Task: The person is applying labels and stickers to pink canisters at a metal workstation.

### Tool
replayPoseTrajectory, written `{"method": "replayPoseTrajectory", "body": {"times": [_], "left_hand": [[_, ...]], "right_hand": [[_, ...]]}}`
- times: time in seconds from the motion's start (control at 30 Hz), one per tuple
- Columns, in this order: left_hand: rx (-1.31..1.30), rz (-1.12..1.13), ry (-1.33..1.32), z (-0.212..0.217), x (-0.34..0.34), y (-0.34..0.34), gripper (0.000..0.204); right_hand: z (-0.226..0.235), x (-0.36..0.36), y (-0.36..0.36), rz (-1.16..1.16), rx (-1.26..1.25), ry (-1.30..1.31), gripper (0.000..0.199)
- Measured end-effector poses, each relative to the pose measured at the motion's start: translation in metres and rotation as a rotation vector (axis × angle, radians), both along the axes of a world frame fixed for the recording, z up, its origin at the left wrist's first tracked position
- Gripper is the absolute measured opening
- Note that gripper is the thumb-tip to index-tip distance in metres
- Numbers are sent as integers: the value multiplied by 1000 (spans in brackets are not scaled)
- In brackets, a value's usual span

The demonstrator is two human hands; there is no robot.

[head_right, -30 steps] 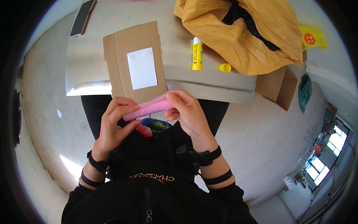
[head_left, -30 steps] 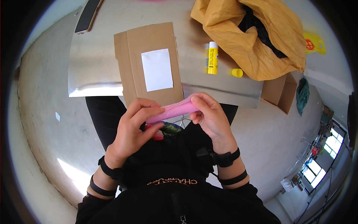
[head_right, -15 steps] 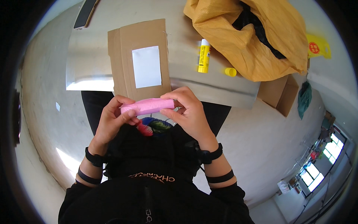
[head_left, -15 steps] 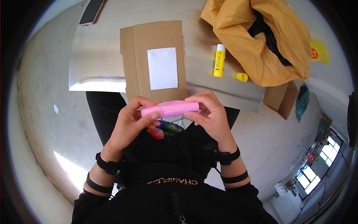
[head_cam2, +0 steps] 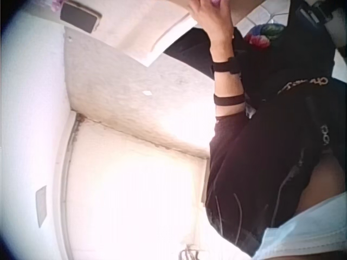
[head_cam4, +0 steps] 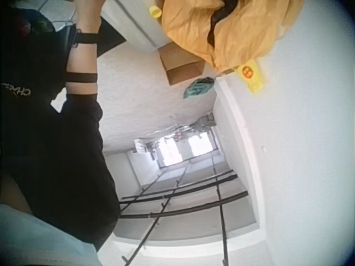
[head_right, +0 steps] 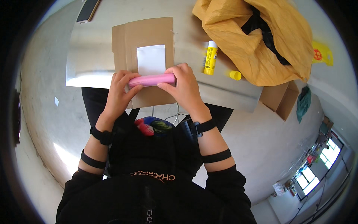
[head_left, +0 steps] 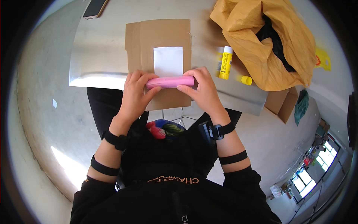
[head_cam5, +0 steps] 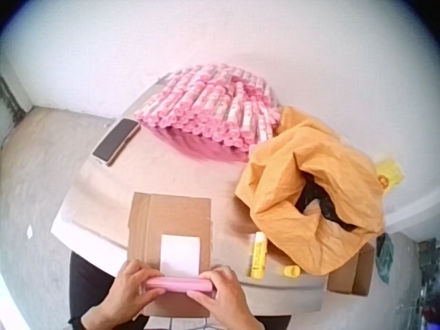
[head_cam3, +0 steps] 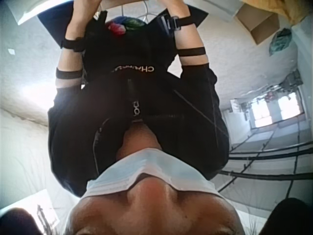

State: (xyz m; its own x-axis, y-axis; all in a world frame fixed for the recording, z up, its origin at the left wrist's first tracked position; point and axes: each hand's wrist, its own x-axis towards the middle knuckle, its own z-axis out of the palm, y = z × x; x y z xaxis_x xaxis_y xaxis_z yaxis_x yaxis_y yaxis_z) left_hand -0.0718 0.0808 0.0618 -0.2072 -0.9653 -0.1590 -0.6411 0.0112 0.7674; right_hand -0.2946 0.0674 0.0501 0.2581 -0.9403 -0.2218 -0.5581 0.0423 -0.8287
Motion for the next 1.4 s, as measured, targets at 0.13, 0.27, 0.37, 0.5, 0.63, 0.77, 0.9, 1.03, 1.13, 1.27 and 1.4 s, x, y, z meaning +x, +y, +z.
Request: {"method": "replayPoseTrajectory", "body": {"times": [0.13,0.27,0.37,0.5,0.63,0.77,0.9,1.03,1.13,1.27,1.4], "left_hand": [[-47,9,-37,-14,-2,1,27],[-26,45,-30,-15,-3,2,25],[-44,46,-92,-14,-4,4,33],[-114,361,-87,-3,-16,25,40],[1024,697,1106,17,-27,47,32],[1092,804,1260,12,-49,44,39],[955,1136,1478,3,-67,34,41],[932,1235,1562,5,-76,31,41],[983,1350,1493,13,-79,27,31],[1024,1415,1540,12,-76,27,29],[1028,1378,1564,4,-78,28,28]], "right_hand": [[-12,4,-2,39,-167,87,30],[-11,14,-3,60,-286,107,22],[-12,17,-3,52,-220,49,19],[-12,15,-2,55,-239,44,18],[-18,14,0,58,-244,49,18],[-15,18,-3,71,-253,38,19],[-15,20,-6,69,-245,47,19],[-15,18,-7,58,-223,38,19],[-17,17,-7,52,-212,34,20],[-16,16,-8,57,-181,24,20],[-14,16,-9,51,-171,29,20]]}}
